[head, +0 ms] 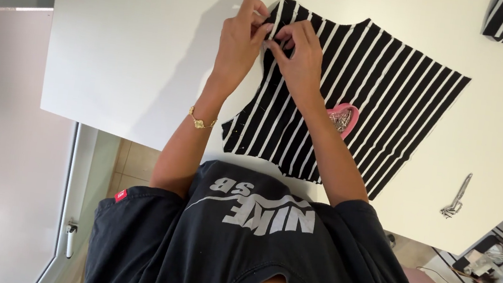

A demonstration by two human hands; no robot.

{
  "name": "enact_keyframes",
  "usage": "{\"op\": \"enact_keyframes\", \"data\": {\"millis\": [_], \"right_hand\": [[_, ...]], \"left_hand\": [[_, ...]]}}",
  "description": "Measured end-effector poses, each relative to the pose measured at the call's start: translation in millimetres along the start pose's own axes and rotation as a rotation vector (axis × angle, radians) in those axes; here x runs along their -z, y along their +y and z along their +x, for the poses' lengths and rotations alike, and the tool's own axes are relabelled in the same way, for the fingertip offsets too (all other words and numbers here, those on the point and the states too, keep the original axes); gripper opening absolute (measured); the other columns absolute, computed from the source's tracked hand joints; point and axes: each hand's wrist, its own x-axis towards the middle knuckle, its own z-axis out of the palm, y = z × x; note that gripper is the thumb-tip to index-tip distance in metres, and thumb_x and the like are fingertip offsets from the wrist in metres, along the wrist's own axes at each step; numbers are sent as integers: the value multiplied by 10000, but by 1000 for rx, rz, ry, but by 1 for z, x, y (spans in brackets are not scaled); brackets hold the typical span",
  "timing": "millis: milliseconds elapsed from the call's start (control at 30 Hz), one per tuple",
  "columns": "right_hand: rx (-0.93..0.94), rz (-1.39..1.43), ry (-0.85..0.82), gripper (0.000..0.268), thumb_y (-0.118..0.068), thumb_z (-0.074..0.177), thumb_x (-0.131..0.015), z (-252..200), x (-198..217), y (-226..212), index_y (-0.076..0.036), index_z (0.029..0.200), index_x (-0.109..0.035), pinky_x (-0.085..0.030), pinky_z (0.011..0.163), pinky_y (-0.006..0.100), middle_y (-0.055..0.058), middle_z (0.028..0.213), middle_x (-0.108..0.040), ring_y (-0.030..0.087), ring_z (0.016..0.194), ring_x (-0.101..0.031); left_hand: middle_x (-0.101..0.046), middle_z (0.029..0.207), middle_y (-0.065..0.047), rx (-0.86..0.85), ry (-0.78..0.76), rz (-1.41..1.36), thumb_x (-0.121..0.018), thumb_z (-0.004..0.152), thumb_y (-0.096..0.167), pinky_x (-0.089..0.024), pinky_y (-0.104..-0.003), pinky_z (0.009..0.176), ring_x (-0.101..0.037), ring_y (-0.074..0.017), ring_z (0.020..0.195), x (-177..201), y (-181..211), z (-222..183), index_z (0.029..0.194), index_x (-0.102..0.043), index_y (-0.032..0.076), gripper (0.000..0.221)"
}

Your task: Pinning two pieces of striped fabric together along the edges to prepare them for sewing.

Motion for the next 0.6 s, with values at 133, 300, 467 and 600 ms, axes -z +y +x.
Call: {"op": "enact_keyframes", "data": {"millis": [133, 300, 467, 600], "right_hand": [[-11, 8, 17, 226, 31, 958, -867, 0, 1, -2, -59, 998, -664, -503, 779, 325, 53, 970, -629, 179, 792, -607], [-114, 181, 4, 212, 32, 1011, -803, 2, 11, -11, -88, 981, -630, -532, 739, 276, 25, 922, -682, 146, 811, -635], [-148, 207, 49, 178, -9, 1017, -803, 3, 14, -13, -113, 1059, -665, -500, 728, 252, 1, 951, -718, 119, 844, -653], [-123, 151, 59, 174, 9, 1002, -787, -1, 10, -10, -93, 1101, -686, -546, 742, 263, 24, 969, -733, 133, 854, -682]], "left_hand": [[-710, 744, -2, 95, 20, -46, -713, 1038, 51, -525, -294, 707, -614, -137, 676, 2, 4, -4, 1200, -556, 135, 240], [-814, 848, -23, 153, 118, -154, -868, 945, 131, -643, -254, 835, -762, -115, 777, -4, 2, -10, 1176, -646, 151, 321], [-780, 782, 20, 146, 109, -166, -844, 970, 164, -602, -230, 783, -691, -72, 711, -9, 6, -9, 1165, -667, 130, 265], [-836, 856, 0, 203, 135, -229, -848, 958, 135, -617, -234, 803, -757, -79, 772, -11, 1, -9, 1110, -678, 128, 228]]}}
